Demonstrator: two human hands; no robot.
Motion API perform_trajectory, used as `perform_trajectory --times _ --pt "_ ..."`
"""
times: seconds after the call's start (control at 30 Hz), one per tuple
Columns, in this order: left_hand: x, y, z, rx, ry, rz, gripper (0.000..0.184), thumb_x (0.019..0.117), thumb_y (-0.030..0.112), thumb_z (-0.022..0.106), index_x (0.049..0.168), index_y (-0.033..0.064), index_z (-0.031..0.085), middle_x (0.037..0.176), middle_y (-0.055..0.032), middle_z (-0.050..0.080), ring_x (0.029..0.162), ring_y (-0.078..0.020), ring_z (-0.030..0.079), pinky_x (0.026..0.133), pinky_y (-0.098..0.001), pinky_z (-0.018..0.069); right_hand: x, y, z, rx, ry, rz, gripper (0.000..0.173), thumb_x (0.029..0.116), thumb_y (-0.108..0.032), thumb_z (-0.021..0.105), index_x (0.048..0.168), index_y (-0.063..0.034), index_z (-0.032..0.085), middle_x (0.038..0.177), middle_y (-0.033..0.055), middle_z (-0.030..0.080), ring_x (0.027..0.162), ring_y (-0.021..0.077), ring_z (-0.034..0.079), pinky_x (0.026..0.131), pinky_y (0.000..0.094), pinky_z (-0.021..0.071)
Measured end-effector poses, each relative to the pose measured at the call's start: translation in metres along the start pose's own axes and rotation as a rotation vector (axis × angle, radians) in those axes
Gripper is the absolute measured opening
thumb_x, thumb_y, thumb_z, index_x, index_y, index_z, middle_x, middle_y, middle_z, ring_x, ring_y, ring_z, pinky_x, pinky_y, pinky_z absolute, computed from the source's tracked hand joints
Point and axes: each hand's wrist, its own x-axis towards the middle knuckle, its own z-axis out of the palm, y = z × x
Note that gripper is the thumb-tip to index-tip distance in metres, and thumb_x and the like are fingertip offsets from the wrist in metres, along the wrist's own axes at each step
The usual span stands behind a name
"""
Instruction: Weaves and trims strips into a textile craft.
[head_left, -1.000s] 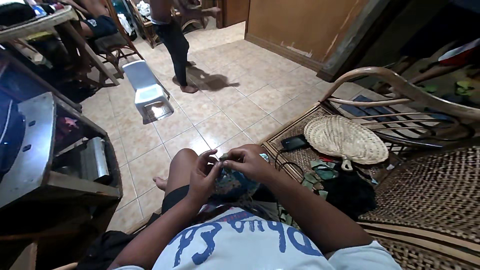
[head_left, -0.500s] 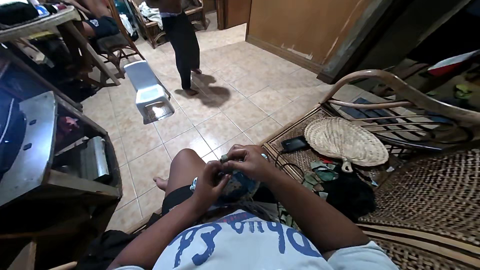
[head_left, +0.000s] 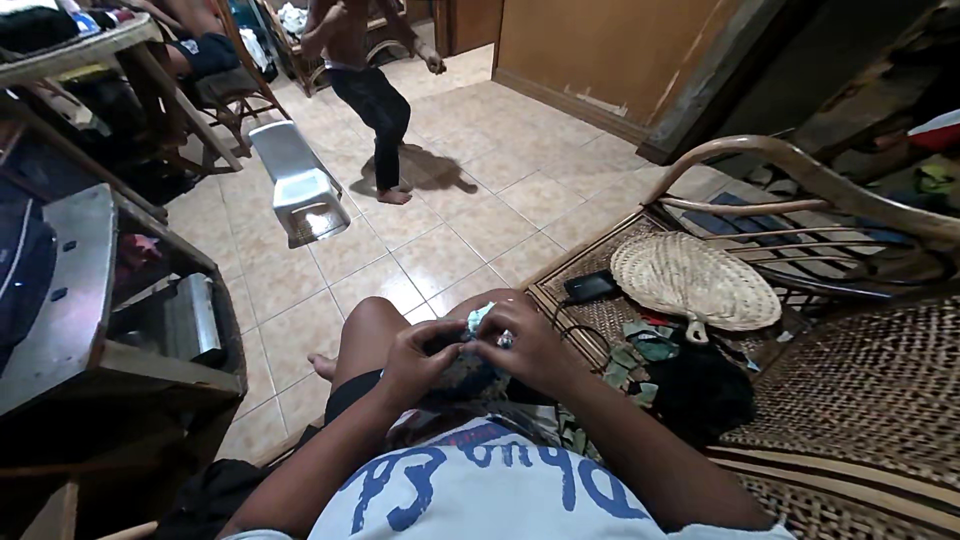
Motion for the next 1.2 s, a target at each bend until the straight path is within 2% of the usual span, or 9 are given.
perform_trajectory --times 0.1,0.4,0.5,0.63,0.73,0.87,1.0,1.1,1.2 --pt "0.001 0.001 0.0 0.031 -0.011 -0.004 0.029 0.0877 0.003 0.075 0.116 -0.0043 0.072 0.112 -0.0072 0.074 0.098 -0.004 0.07 0.09 -0.0213 0.0576 -0.011 -0.001 0.006 -0.147 0.016 -0.061 0.023 0.092 -0.026 0.07 0.093 -0.0033 0.073 0.088 0.0107 0.071 0.085 0.0263 0.068 0.079 0.0457 0.0549" --pt "0.002 0.007 0.0 -0.016 -0.023 -0.063 0.024 0.0918 0.002 0.07 0.115 -0.0035 0.072 0.11 -0.0062 0.074 0.096 -0.0052 0.07 0.089 -0.0228 0.0582 -0.017 0.002 -0.009 -0.208 -0.036 -0.078 0.019 0.0961 -0.02 0.063 0.094 -0.003 0.071 0.089 0.0113 0.071 0.088 0.0283 0.07 0.084 0.0472 0.0552" --pt "0.006 0.019 -0.002 -0.09 -0.035 -0.158 0.022 0.0996 0.006 0.059 0.115 -0.0046 0.071 0.108 -0.0054 0.074 0.097 -0.0055 0.069 0.091 -0.024 0.0563 -0.019 -0.001 -0.006 -0.052 -0.012 -0.034 0.018 0.0946 -0.019 0.066 0.095 -0.0021 0.072 0.089 0.0099 0.072 0.087 0.0216 0.069 0.084 0.041 0.0547" --pt "0.009 0.03 -0.007 -0.043 -0.038 -0.114 0.021 0.0985 0.002 0.059 0.114 -0.0058 0.071 0.106 -0.005 0.075 0.097 -0.0034 0.07 0.091 -0.0217 0.0565 -0.016 -0.005 -0.009 0.38 -0.078 0.199 0.019 0.0938 -0.018 0.07 0.102 -0.0008 0.068 0.095 0.0012 0.068 0.088 0.0013 0.065 0.084 0.0203 0.0548" --pt "0.009 0.029 -0.006 0.005 -0.03 -0.045 0.021 0.0979 0.001 0.06 0.113 -0.0052 0.072 0.104 -0.0043 0.075 0.094 -0.002 0.07 0.088 -0.0204 0.0571 -0.015 -0.005 -0.012 0.518 -0.103 0.299 0.014 0.0945 -0.014 0.069 0.103 -0.004 0.064 0.092 -0.003 0.066 0.081 0.0 0.063 0.076 0.0184 0.0548" --pt "0.006 0.023 0.0 -0.11 0.012 -0.109 0.023 0.0998 0.002 0.056 0.115 -0.0057 0.071 0.101 -0.0047 0.076 0.093 -0.0071 0.071 0.088 -0.0252 0.0583 -0.015 0.002 -0.019 0.559 -0.13 0.395 0.014 0.0937 -0.014 0.069 0.102 -0.0085 0.061 0.088 -0.0046 0.064 0.067 -0.0004 0.058 0.058 0.0161 0.0488" --pt "0.006 0.022 0.003 -0.169 0.029 -0.138 0.024 0.101 0.003 0.053 0.115 -0.005 0.07 0.096 -0.0025 0.075 0.089 -0.0069 0.07 0.085 -0.0252 0.058 -0.017 0.006 -0.021 0.564 -0.144 0.364 0.017 0.0923 -0.014 0.07 0.105 -0.005 0.063 0.092 -0.0026 0.065 0.083 0.0019 0.063 0.076 0.0199 0.0543" --pt "0.005 0.022 0.003 -0.157 0.005 -0.121 0.024 0.1015 0.003 0.054 0.117 -0.0054 0.069 0.098 -0.0032 0.075 0.091 -0.0073 0.071 0.087 -0.0258 0.0583 -0.017 0.004 -0.027 0.619 -0.066 0.431 0.018 0.0905 -0.015 0.073 0.105 -0.0073 0.065 0.088 -0.005 0.065 0.078 0.001 0.062 0.073 0.0192 0.0541" --pt "0.004 0.021 0.003 -0.117 -0.039 -0.088 0.027 0.096 0.005 0.066 0.121 -0.0052 0.067 0.098 -0.0023 0.074 0.086 -0.0039 0.069 0.082 -0.0221 0.0585 -0.018 0.005 -0.028 0.659 -0.049 0.407 0.017 0.0889 -0.014 0.074 0.104 -0.0089 0.066 0.089 -0.0064 0.067 0.079 0.0013 0.064 0.073 0.0193 0.0555"
